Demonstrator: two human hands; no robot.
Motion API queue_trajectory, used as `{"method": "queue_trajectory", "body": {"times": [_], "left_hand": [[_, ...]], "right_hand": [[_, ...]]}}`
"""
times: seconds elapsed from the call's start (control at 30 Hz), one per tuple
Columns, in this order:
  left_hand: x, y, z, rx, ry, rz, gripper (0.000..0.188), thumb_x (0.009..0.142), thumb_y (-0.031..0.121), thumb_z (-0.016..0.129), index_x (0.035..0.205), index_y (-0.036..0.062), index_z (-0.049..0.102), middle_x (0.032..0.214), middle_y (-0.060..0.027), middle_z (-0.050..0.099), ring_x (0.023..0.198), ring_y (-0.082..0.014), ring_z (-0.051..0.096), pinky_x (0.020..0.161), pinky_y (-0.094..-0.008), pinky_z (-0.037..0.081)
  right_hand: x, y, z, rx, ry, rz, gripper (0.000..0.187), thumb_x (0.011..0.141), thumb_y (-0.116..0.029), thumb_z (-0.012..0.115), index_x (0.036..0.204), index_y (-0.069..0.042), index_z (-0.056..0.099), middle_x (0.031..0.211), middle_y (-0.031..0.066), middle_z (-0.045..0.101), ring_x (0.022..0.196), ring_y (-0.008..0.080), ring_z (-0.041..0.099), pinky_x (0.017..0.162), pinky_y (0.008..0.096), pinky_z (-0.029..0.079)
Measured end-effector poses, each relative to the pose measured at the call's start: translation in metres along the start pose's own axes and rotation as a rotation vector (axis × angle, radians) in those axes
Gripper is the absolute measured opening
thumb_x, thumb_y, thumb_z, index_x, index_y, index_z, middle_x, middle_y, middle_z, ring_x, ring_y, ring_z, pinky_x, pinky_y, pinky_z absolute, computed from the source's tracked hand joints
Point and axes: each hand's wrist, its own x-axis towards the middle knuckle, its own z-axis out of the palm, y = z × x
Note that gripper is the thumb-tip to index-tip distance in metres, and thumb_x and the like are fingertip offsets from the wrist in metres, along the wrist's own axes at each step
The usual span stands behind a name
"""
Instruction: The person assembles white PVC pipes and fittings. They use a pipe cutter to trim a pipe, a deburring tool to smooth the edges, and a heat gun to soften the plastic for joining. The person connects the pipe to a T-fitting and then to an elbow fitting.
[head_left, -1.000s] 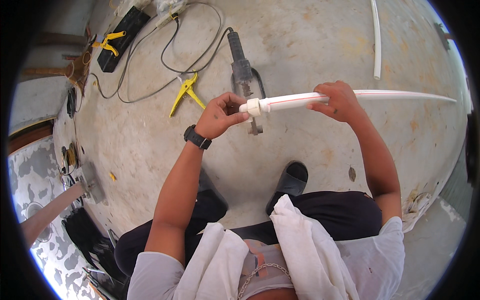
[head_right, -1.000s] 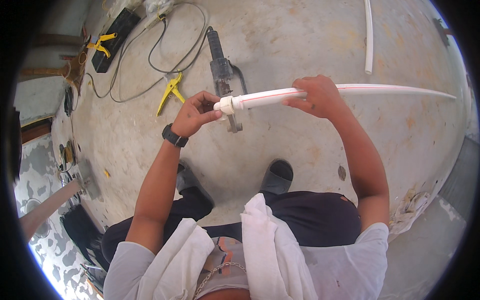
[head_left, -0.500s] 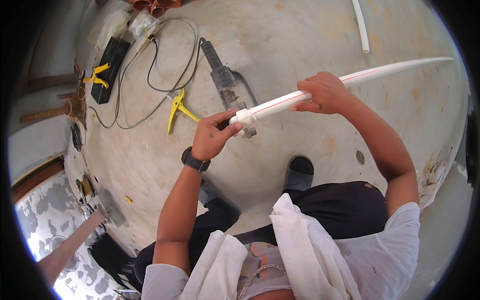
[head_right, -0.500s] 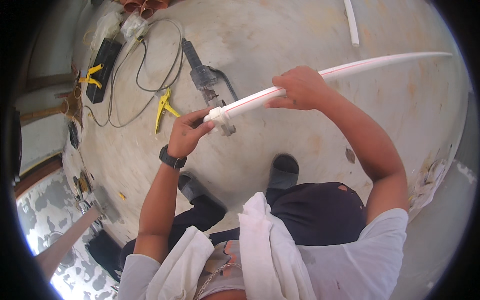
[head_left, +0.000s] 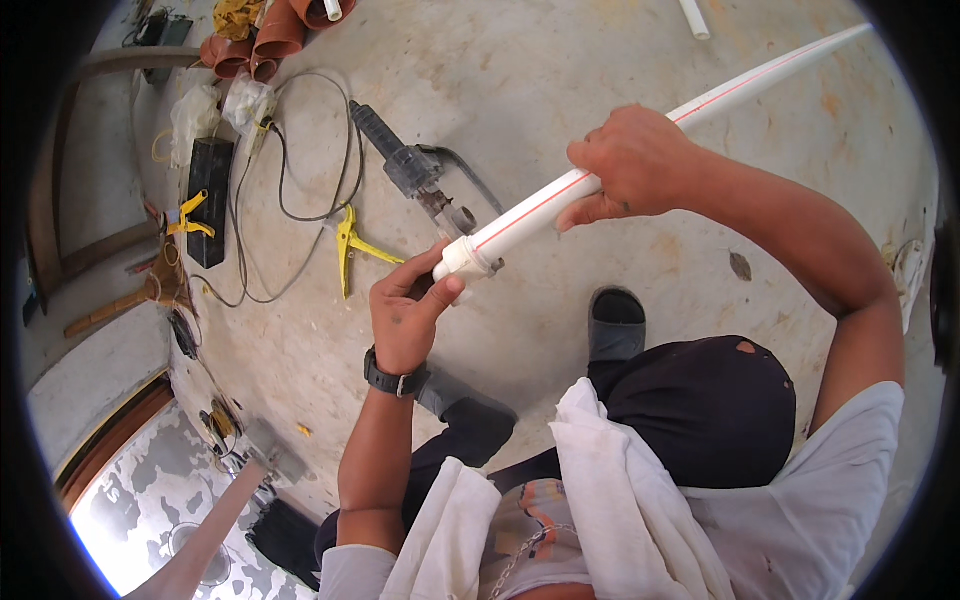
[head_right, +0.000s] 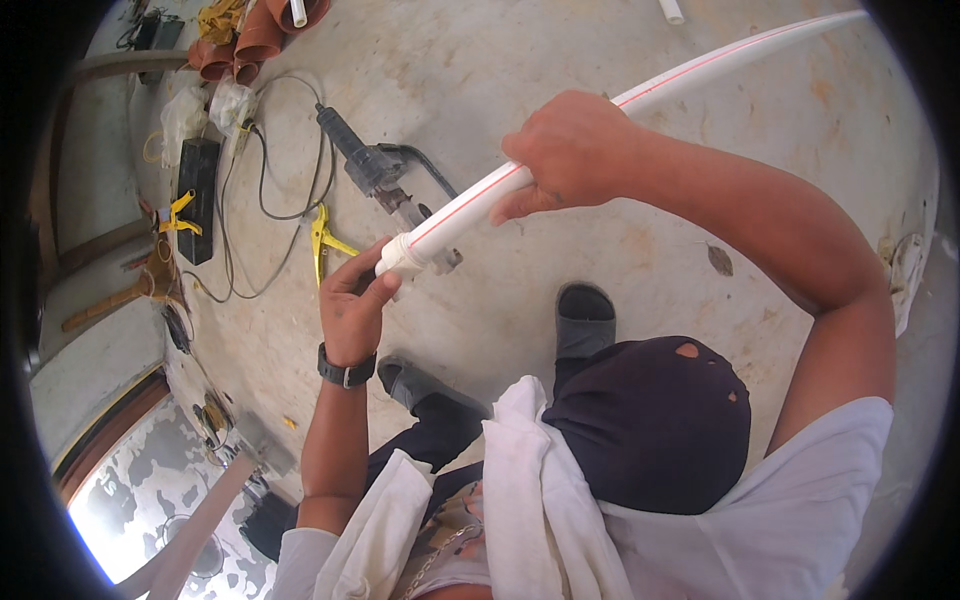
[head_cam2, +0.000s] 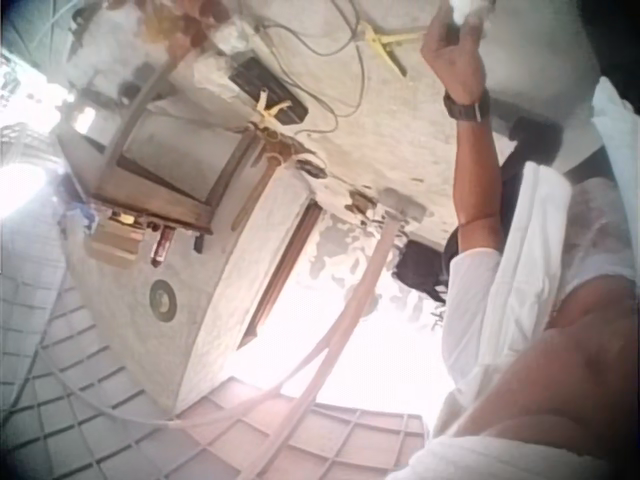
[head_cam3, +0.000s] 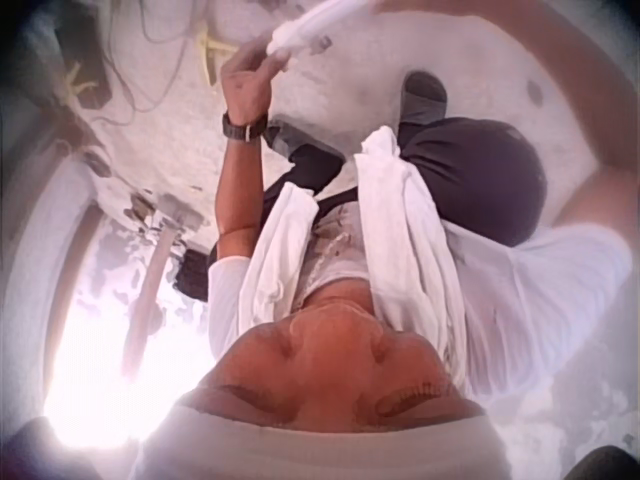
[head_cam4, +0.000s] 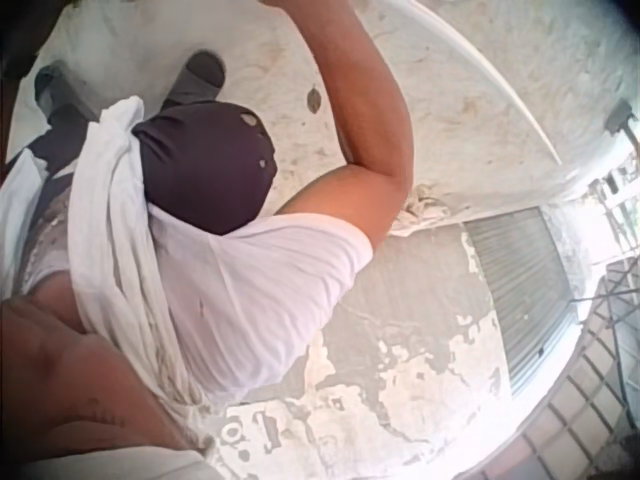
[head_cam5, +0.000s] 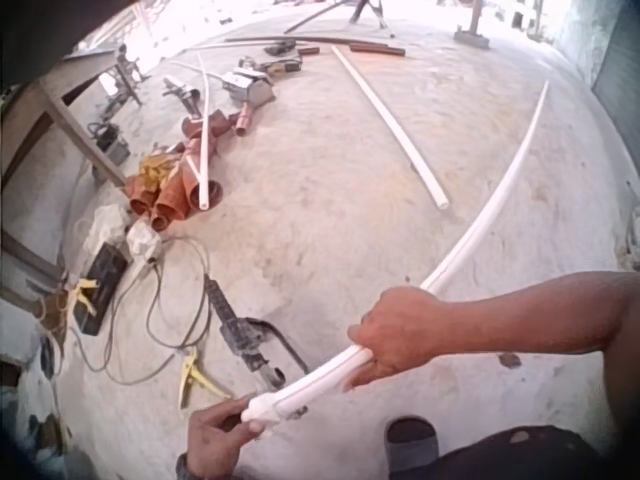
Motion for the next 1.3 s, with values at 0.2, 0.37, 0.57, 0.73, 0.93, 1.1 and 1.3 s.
{"method": "queue_trajectory", "body": {"times": [0.2, 0.37, 0.57, 0.73, 0.93, 1.1, 1.3], "left_hand": [[-0.006, 0.017, 0.000, -0.012, 0.016, 0.039, 0.047, 0.090, 0.009, 0.082, 0.132, -0.0055, 0.067, 0.106, -0.0096, 0.074, 0.086, -0.0110, 0.067, 0.074, -0.0252, 0.055], [-0.007, 0.020, 0.004, -0.048, 0.032, 0.024, 0.047, 0.089, 0.007, 0.082, 0.132, -0.0058, 0.067, 0.110, -0.0104, 0.074, 0.090, -0.0123, 0.068, 0.076, -0.0264, 0.056], [-0.006, 0.014, 0.003, -0.050, -0.012, 0.007, 0.047, 0.090, 0.008, 0.082, 0.131, -0.0062, 0.067, 0.111, -0.0110, 0.074, 0.091, -0.0130, 0.068, 0.076, -0.0268, 0.057], [-0.004, 0.011, 0.005, -0.068, 0.027, 0.011, 0.046, 0.089, 0.009, 0.083, 0.130, -0.0060, 0.068, 0.110, -0.0109, 0.074, 0.088, -0.0125, 0.068, 0.075, -0.0264, 0.056], [0.001, 0.019, 0.003, -0.046, 0.030, 0.041, 0.046, 0.090, 0.010, 0.082, 0.130, -0.0057, 0.068, 0.108, -0.0106, 0.075, 0.086, -0.0117, 0.067, 0.075, -0.0260, 0.055], [0.001, 0.024, 0.009, -0.013, -0.003, -0.004, 0.044, 0.090, 0.009, 0.082, 0.129, -0.0055, 0.069, 0.107, -0.0104, 0.075, 0.086, -0.0117, 0.067, 0.074, -0.0260, 0.055], [0.012, 0.034, 0.002, 0.005, 0.001, -0.037, 0.042, 0.090, 0.012, 0.082, 0.125, -0.0062, 0.071, 0.102, -0.0098, 0.075, 0.083, -0.0114, 0.066, 0.072, -0.0251, 0.053]], "right_hand": [[-0.001, -0.006, -0.019, -0.033, -0.014, 0.001, 0.081, 0.081, -0.086, 0.058, 0.078, -0.006, 0.065, 0.065, 0.0121, 0.064, 0.067, 0.0385, 0.066, 0.060, 0.0489, 0.052], [-0.004, -0.006, -0.023, -0.014, 0.018, -0.021, 0.083, 0.080, -0.087, 0.058, 0.076, -0.005, 0.063, 0.064, 0.0128, 0.063, 0.066, 0.0384, 0.066, 0.060, 0.0486, 0.052], [-0.005, -0.007, -0.017, -0.006, -0.021, -0.012, 0.082, 0.079, -0.087, 0.059, 0.075, -0.004, 0.064, 0.062, 0.0132, 0.062, 0.064, 0.0377, 0.066, 0.060, 0.0478, 0.051], [-0.003, -0.007, -0.015, -0.004, -0.020, -0.010, 0.083, 0.080, -0.087, 0.059, 0.073, -0.004, 0.064, 0.062, 0.0135, 0.062, 0.064, 0.0381, 0.065, 0.059, 0.0478, 0.051], [0.003, -0.010, -0.031, -0.022, -0.044, 0.000, 0.085, 0.080, -0.088, 0.057, 0.073, -0.003, 0.065, 0.062, 0.0145, 0.063, 0.064, 0.0387, 0.066, 0.059, 0.0481, 0.052], [0.000, -0.006, -0.031, -0.021, -0.097, 0.002, 0.087, 0.081, -0.089, 0.054, 0.076, -0.003, 0.065, 0.065, 0.0155, 0.065, 0.066, 0.0394, 0.066, 0.061, 0.0492, 0.052], [0.011, -0.006, -0.038, -0.054, -0.113, 0.007, 0.090, 0.081, -0.091, 0.050, 0.078, -0.004, 0.069, 0.069, 0.0171, 0.066, 0.071, 0.0398, 0.068, 0.065, 0.0503, 0.054]]}}
